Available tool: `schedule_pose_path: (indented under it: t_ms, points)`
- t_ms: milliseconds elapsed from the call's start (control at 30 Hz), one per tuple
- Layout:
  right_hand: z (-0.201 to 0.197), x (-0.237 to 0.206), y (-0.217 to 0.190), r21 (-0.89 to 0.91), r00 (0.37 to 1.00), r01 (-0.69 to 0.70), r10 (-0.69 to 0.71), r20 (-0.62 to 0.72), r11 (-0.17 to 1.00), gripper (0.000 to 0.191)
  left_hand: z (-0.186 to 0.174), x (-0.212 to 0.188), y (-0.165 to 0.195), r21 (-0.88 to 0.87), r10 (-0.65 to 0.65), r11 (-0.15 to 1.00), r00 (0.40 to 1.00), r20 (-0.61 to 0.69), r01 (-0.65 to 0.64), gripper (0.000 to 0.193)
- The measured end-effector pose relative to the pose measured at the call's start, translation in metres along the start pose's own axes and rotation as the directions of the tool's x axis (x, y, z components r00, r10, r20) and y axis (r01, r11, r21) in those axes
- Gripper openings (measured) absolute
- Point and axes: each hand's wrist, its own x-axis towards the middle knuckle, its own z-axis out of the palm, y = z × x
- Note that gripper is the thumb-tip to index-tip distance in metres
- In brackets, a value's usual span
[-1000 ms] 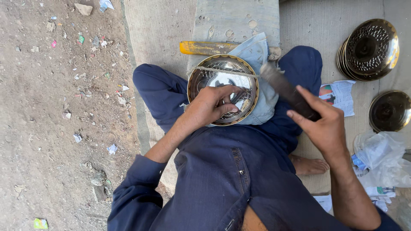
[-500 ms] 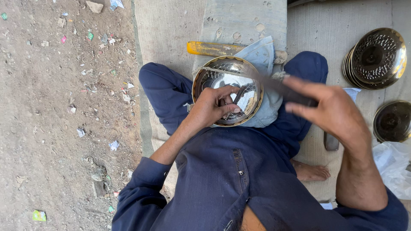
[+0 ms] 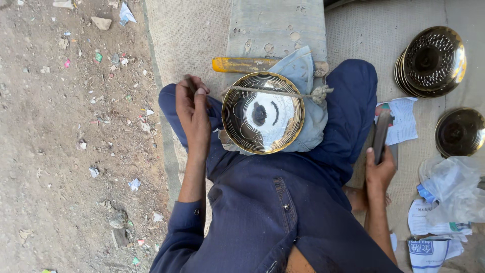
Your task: The person sits cross-legged with a brass plate resting on a cloth pad on their lap. They hold a punch against the plate's surface and repeatedly strike it with a mallet to engrave a decorative pattern, repositioning the punch and rotating the plate as they work across the surface.
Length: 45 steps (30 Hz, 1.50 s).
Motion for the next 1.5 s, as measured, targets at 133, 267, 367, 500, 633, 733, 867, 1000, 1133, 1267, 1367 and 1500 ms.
schedule_pose_path:
  t_ms: [133,267,367,500,633,733,867,1000,1133,1267,1367,1500]
  points:
    - [0.007,-0.006,-0.009,-0.251,0.984,0.136,-0.16,-0.08,0.958,0.046,0.006,-0.002,-0.006,0.332,-0.039,0.943,0.993,0.109,0.0,0.027]
    - [0.012,0.007,-0.063,-0.045,0.905,0.38,-0.382,-0.186,0.924,0.039,0.021,-0.008,0.009,0.522,-0.106,0.853,0.982,0.157,0.008,0.043]
    - [0.016,0.017,-0.116,-0.009,0.777,0.622,-0.618,-0.118,0.783,0.039,0.031,-0.01,0.019,0.716,-0.106,0.693,0.971,0.215,-0.083,0.048]
    - [0.038,0.022,-0.169,-0.092,0.62,0.783,-0.783,0.044,0.615,0.05,0.034,-0.019,0.018,0.601,-0.092,0.798,0.98,0.176,-0.033,0.04]
    - [0.057,0.024,-0.179,-0.126,0.648,0.76,-0.758,0.072,0.638,0.041,0.034,-0.021,0.01,0.482,-0.039,0.876,0.992,0.121,-0.024,0.027]
    - [0.059,0.034,-0.179,0.077,0.687,0.722,-0.725,0.04,0.688,0.037,0.038,-0.021,0.007,0.399,-0.014,0.917,0.998,0.065,-0.014,0.022]
    - [0.056,0.07,-0.193,0.114,0.585,0.806,-0.811,0.0,0.581,0.039,0.044,-0.021,0.007,0.361,0.017,0.932,0.999,0.035,-0.028,0.019]
    - [0.061,0.104,-0.211,0.282,0.503,0.802,-0.85,0.159,0.527,0.042,0.047,-0.024,0.005,0.332,0.156,0.931,0.988,0.008,-0.15,0.019]
    - [0.07,0.108,-0.213,0.221,0.483,0.803,-0.822,0.301,0.553,0.049,0.046,-0.025,0.003,0.35,0.12,0.931,0.993,-0.025,-0.103,0.018]
    - [0.073,0.107,-0.208,0.252,0.489,0.778,-0.807,0.331,0.575,0.052,0.044,-0.026,-0.002,0.36,0.135,0.926,0.99,-0.032,-0.115,0.018]
    - [0.072,0.107,-0.206,0.308,0.486,0.763,-0.819,0.306,0.568,0.057,0.044,-0.03,-0.007,0.358,0.161,0.924,0.986,-0.045,-0.135,0.018]
    - [0.067,0.087,-0.198,0.376,0.596,0.709,-0.792,0.132,0.596,0.056,0.047,-0.031,-0.008,0.413,0.14,0.904,0.989,-0.039,-0.112,0.016]
